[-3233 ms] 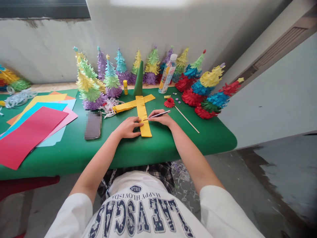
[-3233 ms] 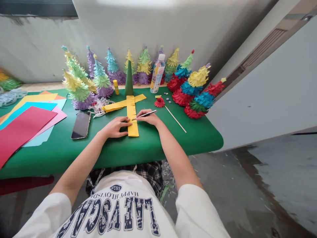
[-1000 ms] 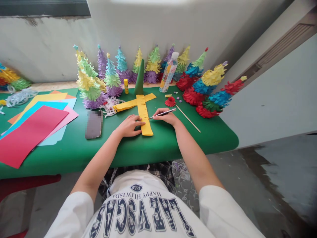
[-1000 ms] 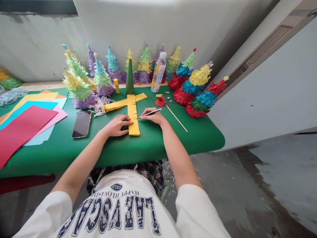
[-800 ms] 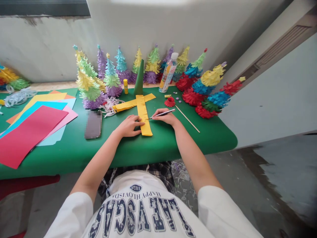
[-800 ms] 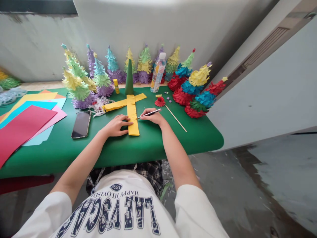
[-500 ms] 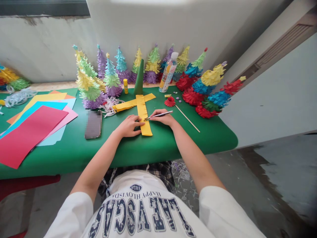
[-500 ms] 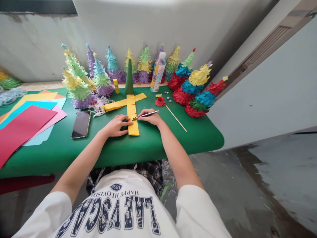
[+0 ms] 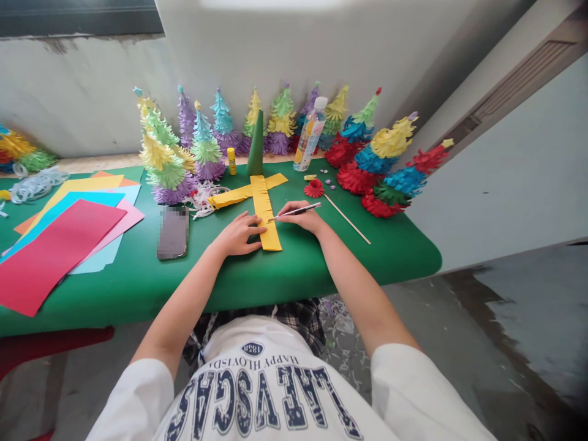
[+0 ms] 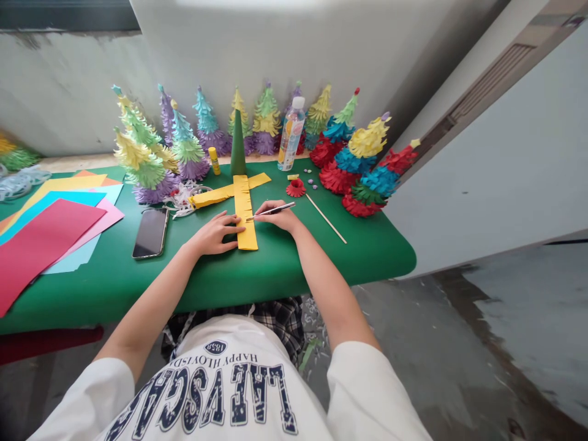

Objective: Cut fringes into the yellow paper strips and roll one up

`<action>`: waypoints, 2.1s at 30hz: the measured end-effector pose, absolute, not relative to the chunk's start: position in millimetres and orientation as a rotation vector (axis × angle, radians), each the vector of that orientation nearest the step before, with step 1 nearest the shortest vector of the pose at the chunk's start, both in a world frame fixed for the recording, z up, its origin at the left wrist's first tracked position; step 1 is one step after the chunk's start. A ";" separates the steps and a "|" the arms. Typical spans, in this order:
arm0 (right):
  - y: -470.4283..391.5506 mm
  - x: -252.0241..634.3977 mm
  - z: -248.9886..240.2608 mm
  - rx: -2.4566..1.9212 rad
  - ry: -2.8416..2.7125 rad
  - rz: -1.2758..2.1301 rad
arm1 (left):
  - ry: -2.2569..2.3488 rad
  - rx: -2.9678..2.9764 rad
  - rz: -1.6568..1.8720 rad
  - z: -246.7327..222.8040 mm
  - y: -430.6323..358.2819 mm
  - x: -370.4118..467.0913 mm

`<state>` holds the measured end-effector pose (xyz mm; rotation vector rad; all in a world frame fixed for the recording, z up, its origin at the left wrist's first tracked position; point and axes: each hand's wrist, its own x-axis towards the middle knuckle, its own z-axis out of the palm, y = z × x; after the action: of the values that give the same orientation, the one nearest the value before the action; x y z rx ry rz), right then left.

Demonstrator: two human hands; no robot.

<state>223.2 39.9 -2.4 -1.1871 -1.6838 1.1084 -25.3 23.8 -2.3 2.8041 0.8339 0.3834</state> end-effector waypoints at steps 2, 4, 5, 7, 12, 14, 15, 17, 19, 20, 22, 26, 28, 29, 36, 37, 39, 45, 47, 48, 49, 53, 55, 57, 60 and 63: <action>40.5 222.2 -4.8 -1.181 -1.734 1.135 | 0.840 2.801 0.379 -1.9 23.5 -25.7; 41.4 221.5 -6.8 -1.173 -1.762 1.142 | 0.831 2.802 0.391 -1.7 23.5 -25.9; 41.9 221.3 -7.5 -1.169 -1.767 1.143 | 0.820 2.801 0.400 -1.9 23.6 -26.0; 42.5 221.2 -7.9 -1.167 -1.768 1.150 | 0.796 2.794 0.416 -2.3 24.0 -26.0; 42.3 221.4 -6.2 -1.177 -1.759 1.171 | 0.798 2.776 0.417 -3.1 24.9 -25.9; 42.1 221.5 -5.7 -1.182 -1.764 1.171 | 0.795 2.774 0.418 -3.3 25.1 -25.8; 42.0 221.6 -5.7 -1.184 -1.767 1.171 | 0.792 2.773 0.420 -3.3 25.2 -25.8; 42.2 221.8 -6.1 -1.183 -1.772 1.175 | 0.787 2.772 0.423 -3.6 25.4 -25.7; 42.6 221.9 -6.8 -1.180 -1.771 1.178 | 0.785 2.771 0.424 -3.9 25.6 -25.6; 42.8 222.0 -7.1 -1.179 -1.772 1.181 | 0.785 2.770 0.424 -4.0 25.6 -25.6; 43.1 222.0 -7.5 -1.182 -1.772 1.184 | 0.788 2.766 0.426 -4.1 25.8 -25.6; 43.5 222.2 -8.1 -1.183 -1.780 1.185 | 0.794 2.766 0.422 -3.6 25.7 -25.4; 43.8 222.5 -8.7 -1.177 -1.787 1.180 | 0.794 2.769 0.418 -3.2 25.6 -25.2; 44.0 222.7 -9.1 -1.174 -1.791 1.177 | 0.795 2.768 0.417 -3.2 25.6 -25.0; 45.5 222.0 -9.5 -1.143 -1.811 1.172 | 0.813 2.759 0.432 -2.5 27.6 -23.3; 45.4 221.8 -9.1 -1.140 -1.814 1.169 | 0.815 2.757 0.431 -2.0 28.1 -23.1; 45.2 221.7 -8.1 -1.133 -1.824 1.164 | 0.823 2.755 0.421 -0.9 28.9 -22.8; 44.1 227.3 -5.2 -1.138 -1.846 1.124 | 0.831 2.757 0.393 0.6 29.7 -23.1; 43.6 230.8 -4.0 -1.157 -1.849 1.114 | 0.834 2.756 0.386 0.2 29.7 -23.3; 43.3 232.6 -3.3 -1.167 -1.850 1.109 | 0.834 2.756 0.385 0.0 29.6 -23.4; 43.0 234.3 -2.5 -1.175 -1.849 1.105 | 0.834 2.756 0.384 -0.2 29.5 -23.5; 42.7 240.2 -0.1 -1.177 -1.829 1.107 | 0.836 2.758 0.389 -0.1 28.5 -23.8; 43.0 242.6 0.3 -1.176 -1.823 1.109 | 0.839 2.756 0.386 0.2 28.0 -23.9; 43.3 244.8 0.2 -1.181 -1.819 1.105 | 0.839 2.756 0.380 0.2 27.7 -24.1; 43.0 246.4 0.1 -1.191 -1.797 1.103 | 0.832 2.759 0.377 -0.5 27.5 -24.5; 41.8 244.4 0.3 -1.208 -1.753 1.099 | 0.832 2.758 0.386 -1.6 27.6 -25.0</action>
<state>244.4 41.8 0.3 -1.2083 -1.7533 1.0993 -25.0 27.6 -1.6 2.7577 0.8320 0.3864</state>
